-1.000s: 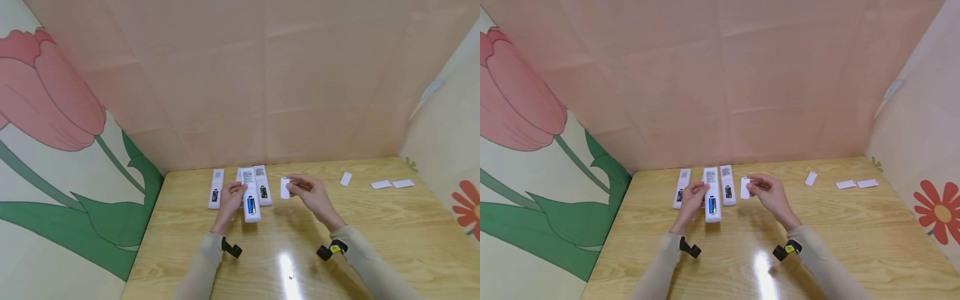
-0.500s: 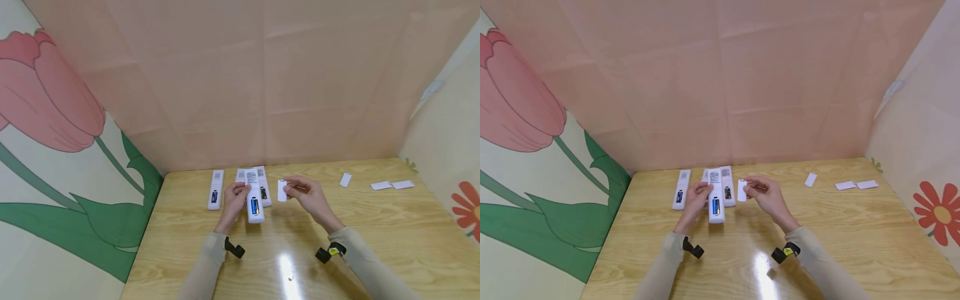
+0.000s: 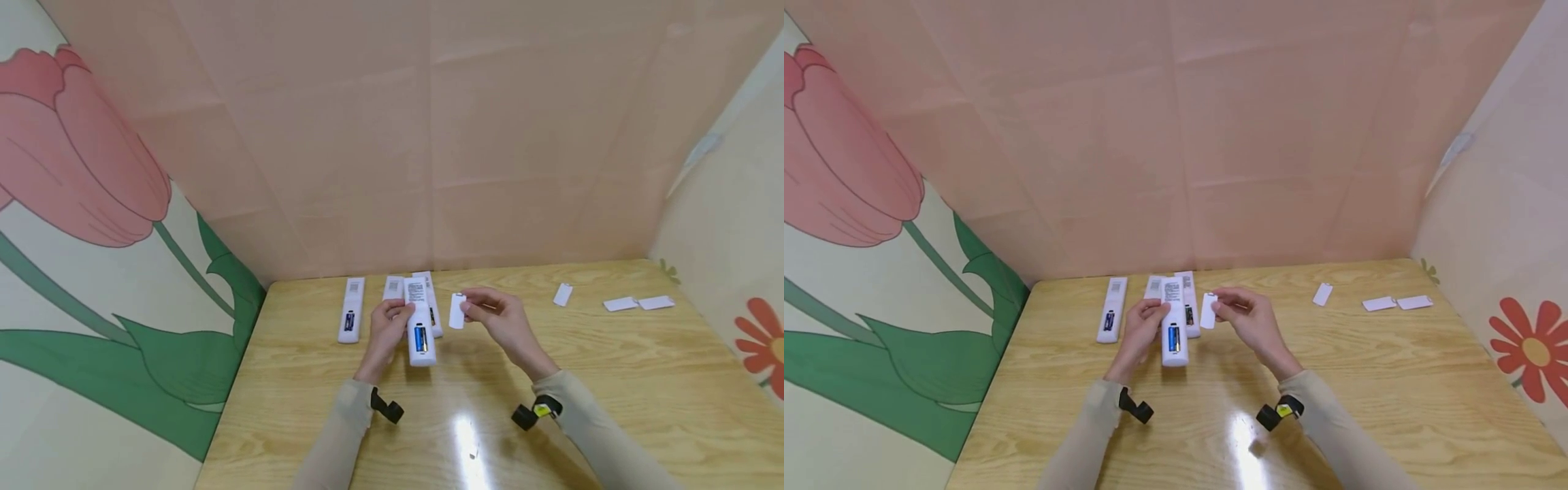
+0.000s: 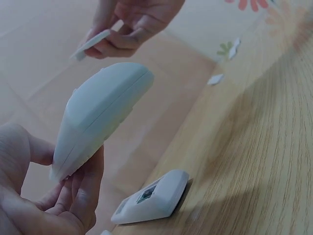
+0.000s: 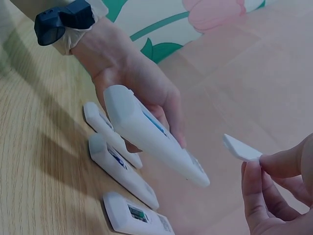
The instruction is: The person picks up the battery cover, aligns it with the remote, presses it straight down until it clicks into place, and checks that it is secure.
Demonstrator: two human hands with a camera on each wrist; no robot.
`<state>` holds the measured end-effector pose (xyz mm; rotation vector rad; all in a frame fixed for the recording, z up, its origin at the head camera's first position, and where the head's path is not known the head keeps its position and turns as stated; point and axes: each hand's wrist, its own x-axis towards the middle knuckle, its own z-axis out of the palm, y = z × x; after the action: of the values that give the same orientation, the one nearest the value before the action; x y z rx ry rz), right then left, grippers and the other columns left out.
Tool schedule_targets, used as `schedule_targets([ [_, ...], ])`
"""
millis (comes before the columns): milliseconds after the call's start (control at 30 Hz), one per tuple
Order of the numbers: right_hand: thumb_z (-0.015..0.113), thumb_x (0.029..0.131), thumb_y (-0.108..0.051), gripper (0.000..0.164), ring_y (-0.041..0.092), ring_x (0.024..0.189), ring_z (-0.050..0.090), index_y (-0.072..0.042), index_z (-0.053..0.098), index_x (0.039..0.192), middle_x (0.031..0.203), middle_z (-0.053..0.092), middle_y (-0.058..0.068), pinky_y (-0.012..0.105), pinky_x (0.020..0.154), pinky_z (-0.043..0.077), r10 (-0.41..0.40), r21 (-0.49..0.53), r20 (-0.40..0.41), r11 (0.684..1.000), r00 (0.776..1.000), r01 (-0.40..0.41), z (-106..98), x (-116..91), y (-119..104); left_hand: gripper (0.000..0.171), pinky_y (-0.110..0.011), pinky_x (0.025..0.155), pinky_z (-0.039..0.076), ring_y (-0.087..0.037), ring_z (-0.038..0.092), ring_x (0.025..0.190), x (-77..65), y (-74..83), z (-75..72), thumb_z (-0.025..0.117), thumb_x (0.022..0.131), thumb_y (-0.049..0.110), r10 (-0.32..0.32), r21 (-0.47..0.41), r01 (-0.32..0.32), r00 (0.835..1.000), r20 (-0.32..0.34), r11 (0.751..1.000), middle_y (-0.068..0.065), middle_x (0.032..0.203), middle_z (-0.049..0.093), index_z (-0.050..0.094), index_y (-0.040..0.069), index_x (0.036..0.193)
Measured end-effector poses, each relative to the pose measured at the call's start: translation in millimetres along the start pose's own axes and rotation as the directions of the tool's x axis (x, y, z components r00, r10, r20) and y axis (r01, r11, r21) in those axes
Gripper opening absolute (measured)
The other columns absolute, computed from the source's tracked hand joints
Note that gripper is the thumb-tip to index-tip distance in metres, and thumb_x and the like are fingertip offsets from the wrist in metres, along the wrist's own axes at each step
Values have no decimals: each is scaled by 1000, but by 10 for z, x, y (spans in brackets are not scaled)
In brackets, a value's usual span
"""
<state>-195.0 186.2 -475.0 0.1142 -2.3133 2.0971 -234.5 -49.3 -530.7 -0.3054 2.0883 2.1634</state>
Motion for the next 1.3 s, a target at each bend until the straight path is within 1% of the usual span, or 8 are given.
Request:
schedule_targets([
  [100,76,100,-10,34,13,90,73,3,71,131,108,74,13,31,83,65,0,6,7,1000,1000,0,22,-5,-14,34,-30,69,59,-18,71,88,-4,10,-6,75,101,27,-12,2,12,1000,5,1000,-14,117,74,67,5,125],
  [200,75,101,-9,33,13,90,73,4,71,130,109,74,14,28,82,65,-1,1,10,1000,1000,1,40,-5,-14,35,-31,71,59,-19,72,90,-9,23,-10,75,101,28,-20,4,20,1000,12,1000,-13,118,74,67,6,127],
  [467,73,101,-5,30,11,89,72,7,71,129,107,73,20,29,82,65,-7,0,17,1000,1000,7,90,15,-4,34,-25,62,57,-19,71,87,-1,38,30,76,100,25,0,-36,1,1000,23,999,-15,115,75,66,4,125],
  [667,73,101,-3,31,11,91,72,8,69,130,105,73,14,33,85,65,-12,23,35,1000,999,11,111,6,4,33,-24,61,57,-18,71,86,-4,14,81,76,100,23,13,-39,-12,1000,23,999,-15,115,76,67,3,124],
  [833,73,101,-4,33,10,92,72,8,68,131,104,74,9,30,84,65,-1,40,48,999,999,-1,138,-33,36,32,-25,60,56,-17,71,84,-24,-5,107,76,100,22,15,-42,-14,999,29,999,-14,113,76,67,3,124],
  [1000,73,101,-4,34,11,91,74,9,67,132,108,74,16,29,84,65,19,38,58,999,998,-21,177,-45,63,31,-26,63,56,-17,70,84,-23,-20,123,77,99,22,15,-52,-14,999,30,999,-14,112,77,68,3,122],
  [1167,72,102,-6,32,12,91,74,6,69,131,112,73,22,28,84,64,30,-5,74,1000,997,-30,199,-64,71,31,-27,65,57,-16,70,85,-13,-46,151,77,98,22,28,-47,-26,999,31,999,-14,113,77,68,3,121],
  [1300,73,101,-6,30,13,90,74,4,71,129,113,73,25,31,85,64,38,-9,83,999,996,-37,221,-67,92,31,-26,64,56,-15,70,84,-10,-46,174,77,99,23,40,-38,-39,999,37,999,-14,113,77,68,3,121],
])
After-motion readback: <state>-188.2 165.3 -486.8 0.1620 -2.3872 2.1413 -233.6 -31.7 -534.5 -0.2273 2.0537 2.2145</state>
